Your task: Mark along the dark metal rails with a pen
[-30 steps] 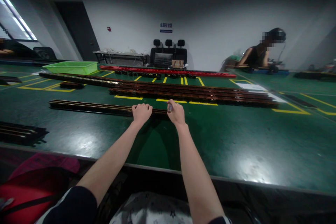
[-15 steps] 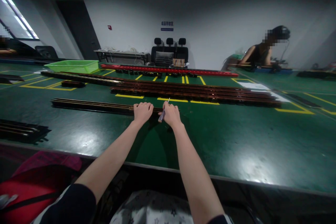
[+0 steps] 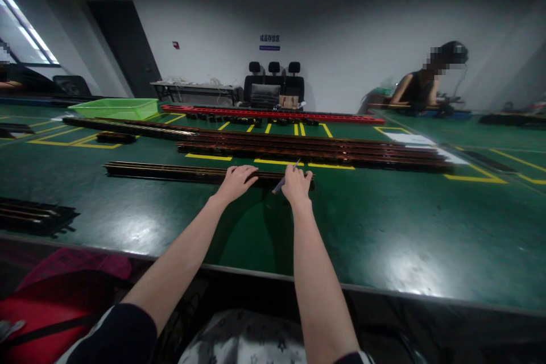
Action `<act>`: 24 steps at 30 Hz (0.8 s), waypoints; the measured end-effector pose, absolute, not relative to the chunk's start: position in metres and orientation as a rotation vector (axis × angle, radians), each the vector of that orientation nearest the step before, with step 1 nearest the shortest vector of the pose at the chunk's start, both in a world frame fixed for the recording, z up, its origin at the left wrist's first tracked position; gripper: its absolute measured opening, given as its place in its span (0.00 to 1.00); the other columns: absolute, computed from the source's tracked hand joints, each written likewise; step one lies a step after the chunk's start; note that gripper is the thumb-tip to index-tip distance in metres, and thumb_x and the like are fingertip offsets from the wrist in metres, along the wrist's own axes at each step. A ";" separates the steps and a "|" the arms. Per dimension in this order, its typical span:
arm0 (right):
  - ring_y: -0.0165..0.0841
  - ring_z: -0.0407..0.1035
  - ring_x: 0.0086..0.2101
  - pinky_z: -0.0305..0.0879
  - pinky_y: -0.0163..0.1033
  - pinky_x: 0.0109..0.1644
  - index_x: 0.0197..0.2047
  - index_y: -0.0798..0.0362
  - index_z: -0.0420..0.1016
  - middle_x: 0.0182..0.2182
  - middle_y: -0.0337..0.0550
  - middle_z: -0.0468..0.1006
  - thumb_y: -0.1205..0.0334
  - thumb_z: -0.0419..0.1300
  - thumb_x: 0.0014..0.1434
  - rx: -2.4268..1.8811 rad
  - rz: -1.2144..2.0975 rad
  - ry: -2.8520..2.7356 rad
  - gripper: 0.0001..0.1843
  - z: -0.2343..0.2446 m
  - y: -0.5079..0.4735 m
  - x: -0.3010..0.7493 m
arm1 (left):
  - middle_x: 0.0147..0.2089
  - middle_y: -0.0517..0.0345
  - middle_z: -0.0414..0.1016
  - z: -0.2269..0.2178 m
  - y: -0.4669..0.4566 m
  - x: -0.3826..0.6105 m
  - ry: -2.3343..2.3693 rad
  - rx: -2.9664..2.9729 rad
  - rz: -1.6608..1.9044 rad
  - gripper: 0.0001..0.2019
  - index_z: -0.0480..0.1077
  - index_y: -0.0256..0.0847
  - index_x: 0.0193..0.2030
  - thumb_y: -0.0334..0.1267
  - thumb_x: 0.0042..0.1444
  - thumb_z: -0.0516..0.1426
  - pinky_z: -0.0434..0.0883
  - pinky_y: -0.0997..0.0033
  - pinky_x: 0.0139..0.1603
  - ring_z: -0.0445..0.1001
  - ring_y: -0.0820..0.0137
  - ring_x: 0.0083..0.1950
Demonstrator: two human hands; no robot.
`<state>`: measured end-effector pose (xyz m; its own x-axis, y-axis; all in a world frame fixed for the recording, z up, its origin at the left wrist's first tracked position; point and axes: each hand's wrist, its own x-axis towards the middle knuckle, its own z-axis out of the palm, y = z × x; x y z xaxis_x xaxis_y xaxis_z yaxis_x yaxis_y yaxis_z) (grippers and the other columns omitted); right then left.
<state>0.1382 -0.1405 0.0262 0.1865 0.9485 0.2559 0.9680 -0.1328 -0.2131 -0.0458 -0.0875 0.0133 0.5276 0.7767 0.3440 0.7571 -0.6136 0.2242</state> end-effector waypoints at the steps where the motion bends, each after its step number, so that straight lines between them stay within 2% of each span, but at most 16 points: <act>1: 0.47 0.68 0.47 0.48 0.59 0.57 0.47 0.58 0.64 0.41 0.56 0.74 0.74 0.52 0.49 -2.167 -0.085 -1.780 0.19 0.026 -0.142 0.139 | 0.62 0.51 0.66 0.013 -0.086 -0.048 1.395 2.702 0.637 0.19 0.65 0.43 0.60 0.44 0.65 0.47 0.50 0.54 0.66 0.62 0.63 0.63; 5: 0.50 0.66 0.50 0.47 0.62 0.58 0.50 0.60 0.63 0.44 0.60 0.73 0.72 0.52 0.52 -2.229 -0.058 -1.733 0.20 0.029 -0.146 0.139 | 0.60 0.48 0.67 0.012 -0.082 -0.055 1.536 2.670 0.563 0.21 0.65 0.44 0.60 0.47 0.63 0.49 0.49 0.51 0.65 0.61 0.60 0.63; 10: 0.54 0.62 0.52 0.45 0.64 0.58 0.51 0.61 0.62 0.49 0.64 0.70 0.72 0.53 0.51 -2.185 -0.072 -1.897 0.21 0.030 -0.147 0.128 | 0.56 0.48 0.70 0.013 -0.082 -0.054 1.555 2.674 0.539 0.20 0.66 0.43 0.59 0.47 0.63 0.50 0.52 0.54 0.63 0.64 0.60 0.60; 14: 0.48 0.63 0.50 0.48 0.58 0.58 0.47 0.58 0.61 0.46 0.59 0.71 0.74 0.50 0.51 -2.077 0.030 -1.954 0.18 0.031 -0.146 0.115 | 0.55 0.49 0.71 0.011 -0.084 -0.051 1.529 2.716 0.579 0.19 0.68 0.45 0.58 0.47 0.63 0.50 0.54 0.56 0.61 0.65 0.60 0.58; 18: 0.41 0.66 0.45 0.52 0.50 0.56 0.44 0.56 0.60 0.40 0.51 0.73 0.72 0.50 0.51 -1.899 0.134 -2.015 0.15 0.028 -0.143 0.114 | 0.55 0.50 0.71 0.008 -0.085 -0.048 1.487 2.740 0.602 0.18 0.68 0.45 0.57 0.46 0.63 0.50 0.55 0.56 0.60 0.65 0.60 0.57; 24: 0.42 0.67 0.40 0.57 0.46 0.49 0.41 0.55 0.61 0.35 0.49 0.73 0.71 0.52 0.51 -1.897 0.022 -1.965 0.12 0.026 -0.141 0.123 | 0.55 0.50 0.71 0.006 -0.086 -0.044 1.418 2.744 0.619 0.18 0.68 0.44 0.57 0.46 0.63 0.50 0.54 0.55 0.60 0.65 0.60 0.57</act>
<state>0.1234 -0.1410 0.0256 0.0078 0.9611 0.2763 0.9547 0.0750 -0.2880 -0.0436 -0.0857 0.0063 0.5175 0.7826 0.3461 0.7858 -0.5947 0.1698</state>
